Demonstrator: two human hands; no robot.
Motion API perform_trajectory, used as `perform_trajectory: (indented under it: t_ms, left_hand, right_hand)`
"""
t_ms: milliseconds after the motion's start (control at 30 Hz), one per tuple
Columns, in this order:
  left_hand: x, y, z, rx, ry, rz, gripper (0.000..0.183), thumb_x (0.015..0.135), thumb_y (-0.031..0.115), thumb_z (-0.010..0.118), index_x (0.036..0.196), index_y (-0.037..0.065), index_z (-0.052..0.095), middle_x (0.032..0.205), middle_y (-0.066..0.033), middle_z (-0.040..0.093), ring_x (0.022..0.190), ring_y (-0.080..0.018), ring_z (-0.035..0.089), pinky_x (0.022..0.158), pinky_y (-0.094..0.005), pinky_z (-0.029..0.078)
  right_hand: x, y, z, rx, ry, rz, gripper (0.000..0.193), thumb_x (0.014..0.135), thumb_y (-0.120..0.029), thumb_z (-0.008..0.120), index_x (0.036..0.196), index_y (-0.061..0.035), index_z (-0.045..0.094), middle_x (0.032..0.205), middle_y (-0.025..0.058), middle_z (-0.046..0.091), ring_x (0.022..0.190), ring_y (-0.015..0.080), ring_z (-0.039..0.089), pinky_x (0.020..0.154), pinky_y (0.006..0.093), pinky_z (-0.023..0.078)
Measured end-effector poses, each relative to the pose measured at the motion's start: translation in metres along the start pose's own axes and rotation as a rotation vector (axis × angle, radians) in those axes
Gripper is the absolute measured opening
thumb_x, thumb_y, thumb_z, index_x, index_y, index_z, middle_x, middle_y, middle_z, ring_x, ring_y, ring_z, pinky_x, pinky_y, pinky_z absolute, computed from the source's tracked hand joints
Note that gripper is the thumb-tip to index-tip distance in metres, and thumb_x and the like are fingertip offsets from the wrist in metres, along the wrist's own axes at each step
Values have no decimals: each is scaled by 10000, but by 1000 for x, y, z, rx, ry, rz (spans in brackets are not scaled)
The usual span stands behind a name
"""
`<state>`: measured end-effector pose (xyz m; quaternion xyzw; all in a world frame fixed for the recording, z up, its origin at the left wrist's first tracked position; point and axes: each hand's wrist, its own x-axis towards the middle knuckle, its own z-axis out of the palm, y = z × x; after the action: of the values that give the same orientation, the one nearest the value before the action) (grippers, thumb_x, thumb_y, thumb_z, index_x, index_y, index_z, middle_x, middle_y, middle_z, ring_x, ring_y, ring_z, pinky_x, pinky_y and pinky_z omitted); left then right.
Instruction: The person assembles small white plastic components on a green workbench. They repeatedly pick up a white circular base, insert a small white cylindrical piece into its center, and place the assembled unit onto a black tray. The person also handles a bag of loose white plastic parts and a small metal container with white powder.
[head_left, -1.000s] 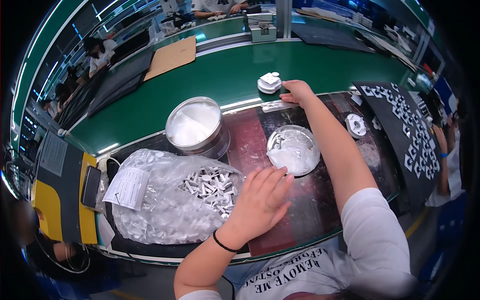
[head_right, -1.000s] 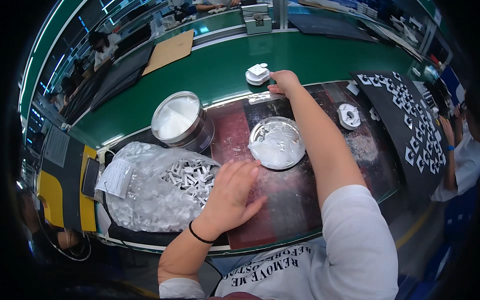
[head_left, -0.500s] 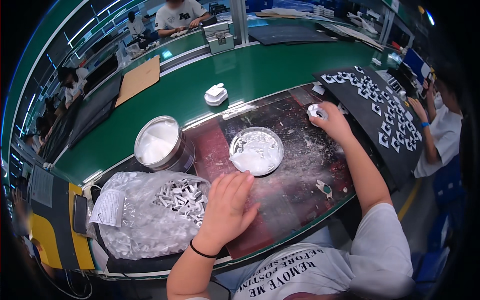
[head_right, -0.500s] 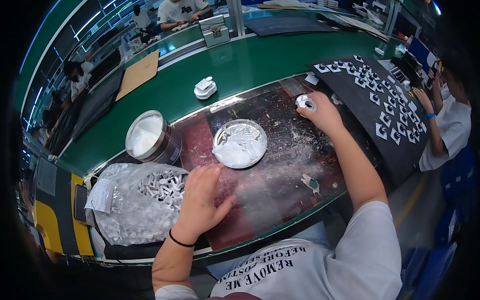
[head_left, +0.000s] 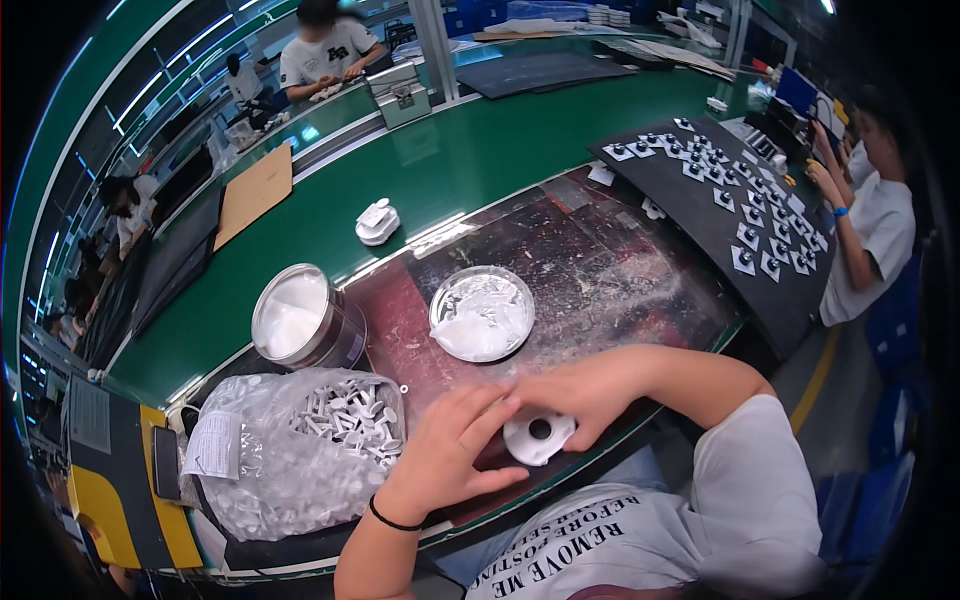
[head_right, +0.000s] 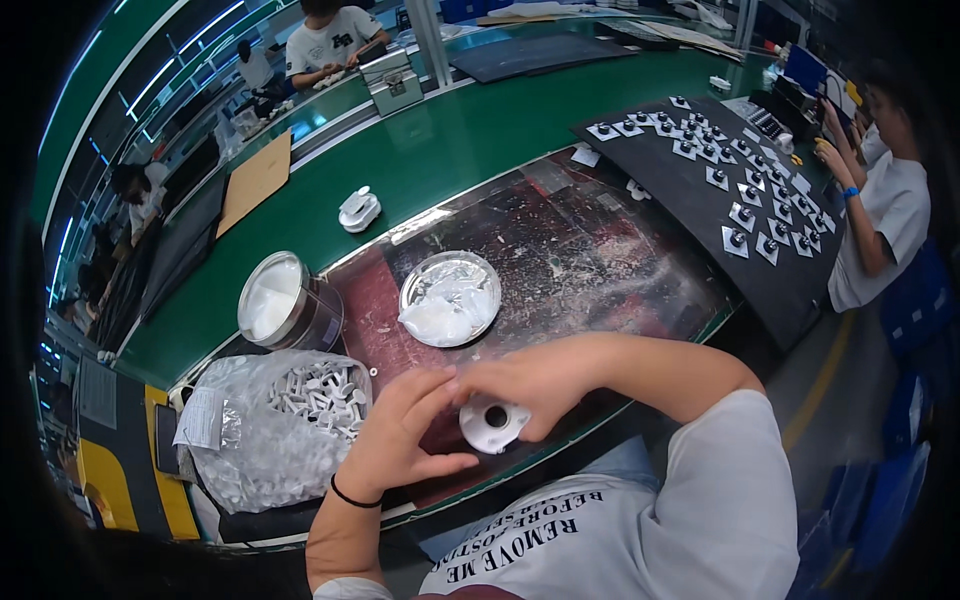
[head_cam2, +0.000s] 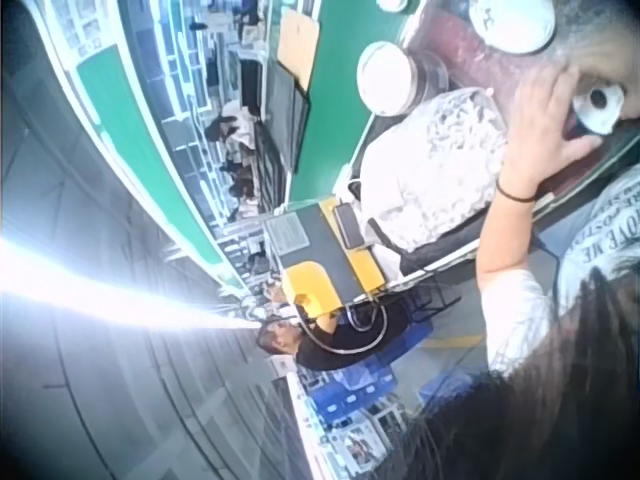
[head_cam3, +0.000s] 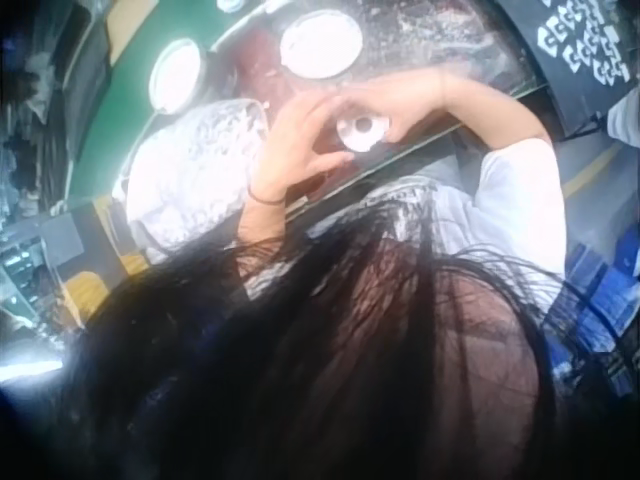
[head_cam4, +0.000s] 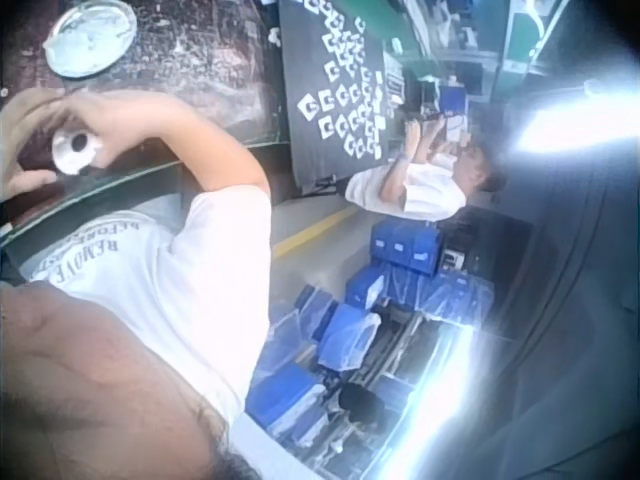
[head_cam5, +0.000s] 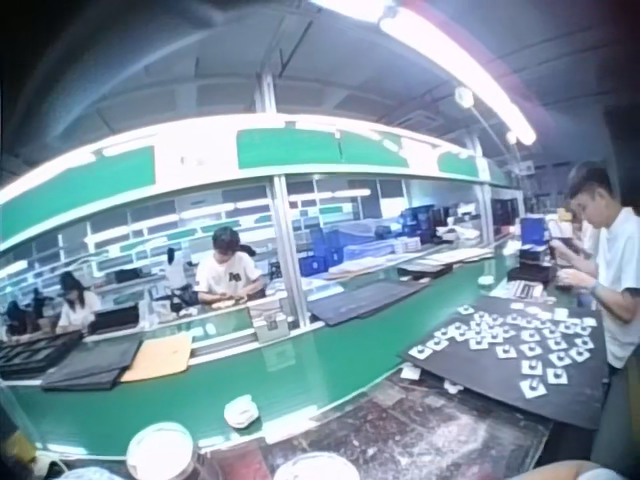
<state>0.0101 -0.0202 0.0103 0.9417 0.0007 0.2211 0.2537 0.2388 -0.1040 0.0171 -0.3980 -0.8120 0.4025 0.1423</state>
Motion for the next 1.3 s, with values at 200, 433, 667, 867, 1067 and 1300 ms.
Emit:
perform_trajectory:
  t_ms: [200, 433, 667, 867, 1067, 1300]
  left_hand:
    - [2, 8, 6, -61, -129, -106, 788, 662, 294, 812, 1328, 76, 452, 1370, -217, 400, 1192, -383, 476, 973, -401, 415]
    - [6, 20, 8, -49, -204, -134, 539, 735, 230, 733, 1207, 50, 548, 1301, -185, 486, 1091, -352, 542, 902, -399, 454]
    - [4, 25, 9, -157, -271, -78, 581, 728, 205, 760, 1230, 31, 526, 1318, -206, 473, 1104, -351, 552, 925, -400, 448]
    - [3, 27, 10, -221, -274, -41, 592, 721, 183, 766, 1231, 20, 513, 1332, -207, 457, 1104, -341, 556, 930, -394, 448]
    - [1, 26, 7, -206, -253, -45, 597, 707, 182, 775, 1226, 34, 518, 1331, -194, 462, 1095, -331, 562, 921, -395, 452]
    - [2, 27, 6, -201, -197, -65, 517, 731, 255, 745, 1181, 58, 585, 1285, -163, 517, 1056, -330, 560, 896, -390, 450]
  right_hand:
    - [0, -6, -4, -71, 94, 88, 591, 693, -101, 687, 1241, -44, 473, 1226, 151, 531, 1144, 334, 512, 953, 388, 422]
    - [-77, 1, 11, -313, 586, 211, 524, 755, -196, 697, 1232, -70, 520, 1244, 113, 543, 1178, 296, 491, 996, 408, 377]
    - [-207, 39, -1, -923, 1503, 1047, 540, 736, -341, 711, 1133, -5, 566, 1014, 162, 645, 970, 319, 601, 876, 414, 428]
    - [-225, 50, -18, -869, 1354, 1438, 644, 705, -448, 720, 1164, -29, 552, 917, 141, 656, 899, 279, 601, 788, 391, 413]
    - [-225, 71, -24, -893, 1323, 1464, 647, 669, -457, 727, 1150, -54, 568, 833, 139, 663, 876, 281, 609, 796, 385, 416]
    - [-226, 84, -26, -920, 1415, 1256, 557, 652, -286, 692, 1150, -68, 570, 712, 61, 660, 713, 265, 648, 712, 408, 469]
